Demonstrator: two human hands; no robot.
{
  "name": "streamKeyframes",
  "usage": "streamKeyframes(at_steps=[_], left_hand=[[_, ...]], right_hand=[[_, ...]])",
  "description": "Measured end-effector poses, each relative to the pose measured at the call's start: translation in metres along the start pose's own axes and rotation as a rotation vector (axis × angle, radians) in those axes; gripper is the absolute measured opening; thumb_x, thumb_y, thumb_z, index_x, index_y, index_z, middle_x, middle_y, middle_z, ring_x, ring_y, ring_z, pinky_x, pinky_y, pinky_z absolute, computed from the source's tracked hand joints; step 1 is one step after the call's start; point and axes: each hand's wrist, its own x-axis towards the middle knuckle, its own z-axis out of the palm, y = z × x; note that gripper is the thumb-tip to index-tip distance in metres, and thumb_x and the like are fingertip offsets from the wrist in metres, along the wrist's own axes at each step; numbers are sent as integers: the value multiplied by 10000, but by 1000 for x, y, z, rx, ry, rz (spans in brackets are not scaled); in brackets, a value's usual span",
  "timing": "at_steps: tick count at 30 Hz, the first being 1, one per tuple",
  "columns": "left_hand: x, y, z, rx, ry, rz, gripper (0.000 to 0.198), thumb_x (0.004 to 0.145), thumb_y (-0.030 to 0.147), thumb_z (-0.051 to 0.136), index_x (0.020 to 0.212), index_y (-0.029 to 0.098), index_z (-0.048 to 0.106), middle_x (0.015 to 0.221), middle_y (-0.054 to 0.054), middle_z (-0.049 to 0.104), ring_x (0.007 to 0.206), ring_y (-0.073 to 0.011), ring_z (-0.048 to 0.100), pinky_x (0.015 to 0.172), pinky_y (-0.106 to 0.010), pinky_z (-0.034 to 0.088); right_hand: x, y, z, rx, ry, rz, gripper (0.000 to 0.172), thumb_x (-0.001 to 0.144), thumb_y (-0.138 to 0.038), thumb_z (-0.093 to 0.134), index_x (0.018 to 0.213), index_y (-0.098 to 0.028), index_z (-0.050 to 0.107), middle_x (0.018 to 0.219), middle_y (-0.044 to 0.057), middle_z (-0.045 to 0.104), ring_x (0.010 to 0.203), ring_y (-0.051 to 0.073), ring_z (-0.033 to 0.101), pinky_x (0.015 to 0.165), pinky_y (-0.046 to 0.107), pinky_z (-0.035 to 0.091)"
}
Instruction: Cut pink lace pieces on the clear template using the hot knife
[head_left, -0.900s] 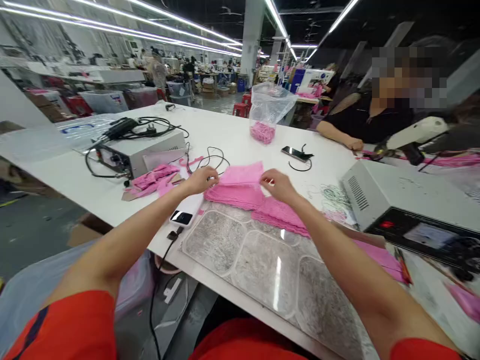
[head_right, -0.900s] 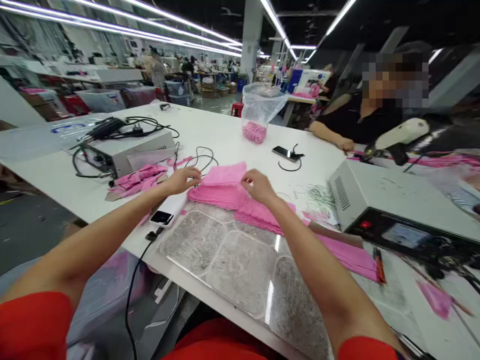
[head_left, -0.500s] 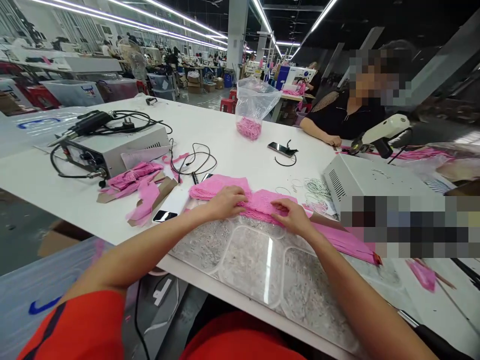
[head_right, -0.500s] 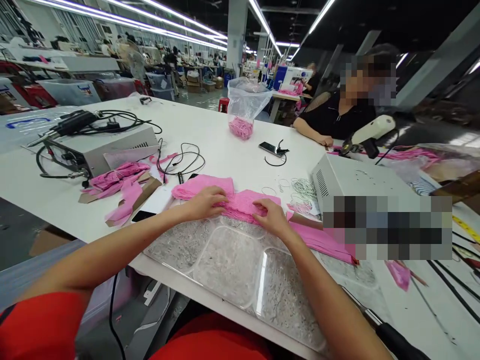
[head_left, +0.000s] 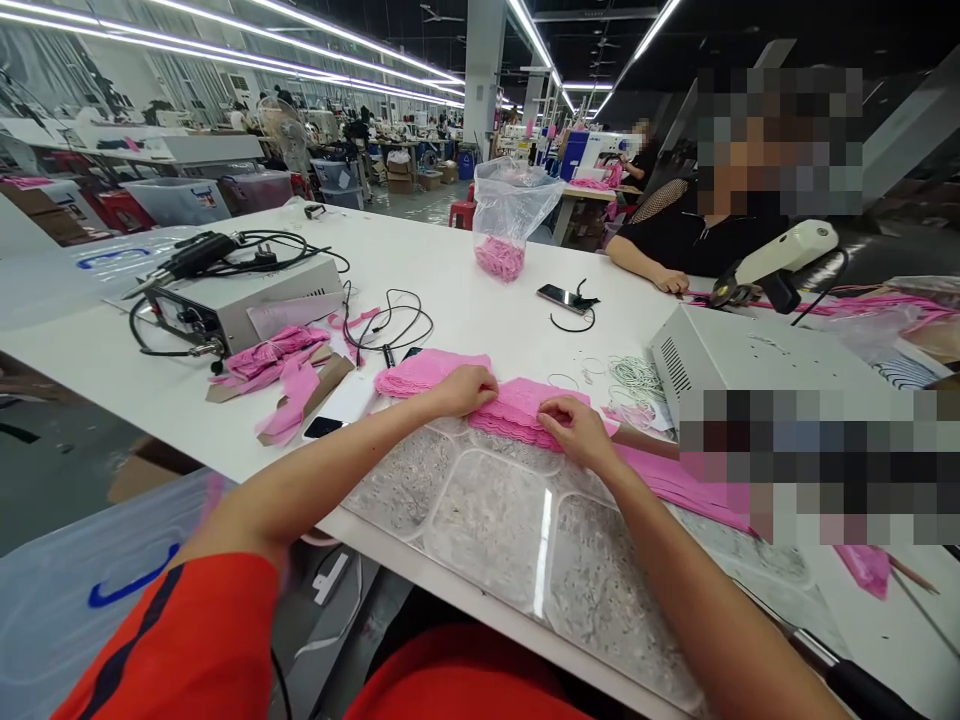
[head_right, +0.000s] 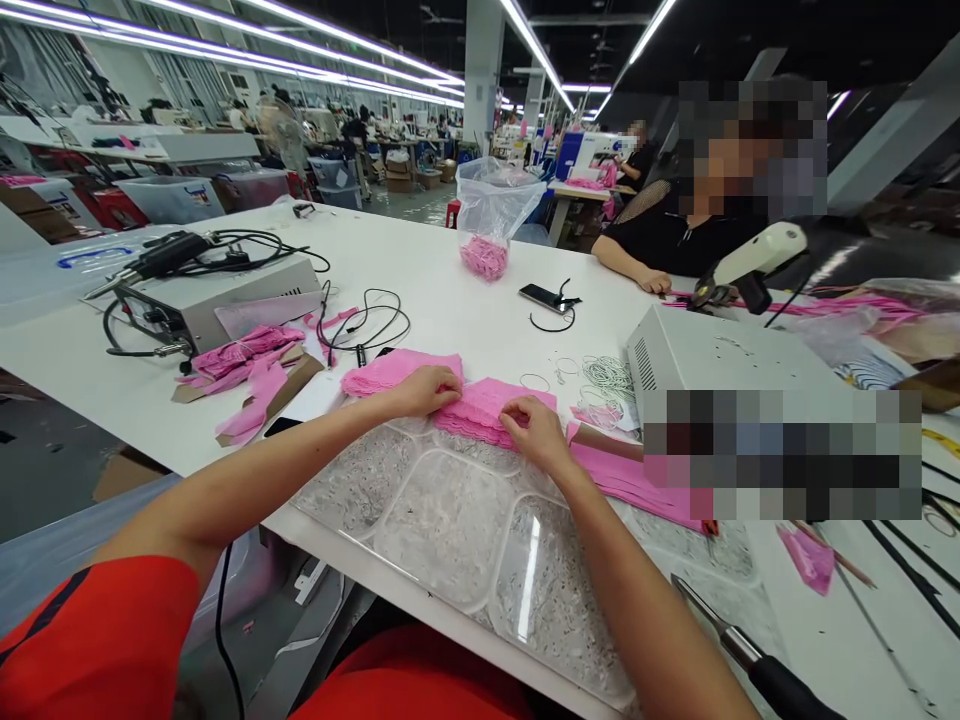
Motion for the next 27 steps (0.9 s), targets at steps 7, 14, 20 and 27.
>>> streamKeyframes(at_steps=[7,14,20,27], left_hand=[[-1,7,-5,-46,74,44,187,831,135,509,782,138,690,845,-68,693,823,-189,643,766,-275,499],[-60,13,-11,-138,54,192,147,869,155,525,820,166,664,1096,-98,661,1049,-192,612,933,-299,490],[-141,13,-18,-162,-132,341,152,846,138,528,785,184,660,1176,-111,641,1113,-216,592,994,-330,468],[-116,15,-24,-39,-114,152,204,914,183,510,924,190,713,1058,-83,682,974,-174,632,894,-273,482]], right_hand=[[2,-11,1,-213,148,-24,147,775,-230,552,861,-210,669,988,98,646,937,248,600,750,373,501],[-47,-22,-19,-245,83,-177,144,835,-201,535,878,-214,672,866,59,683,800,205,632,695,338,513],[-108,-65,1,-186,-238,-502,220,906,-172,472,916,-233,683,843,49,710,759,161,653,679,286,541],[-58,-58,-9,48,-138,-181,175,883,-355,549,863,-242,682,808,53,704,683,164,635,635,316,535]])
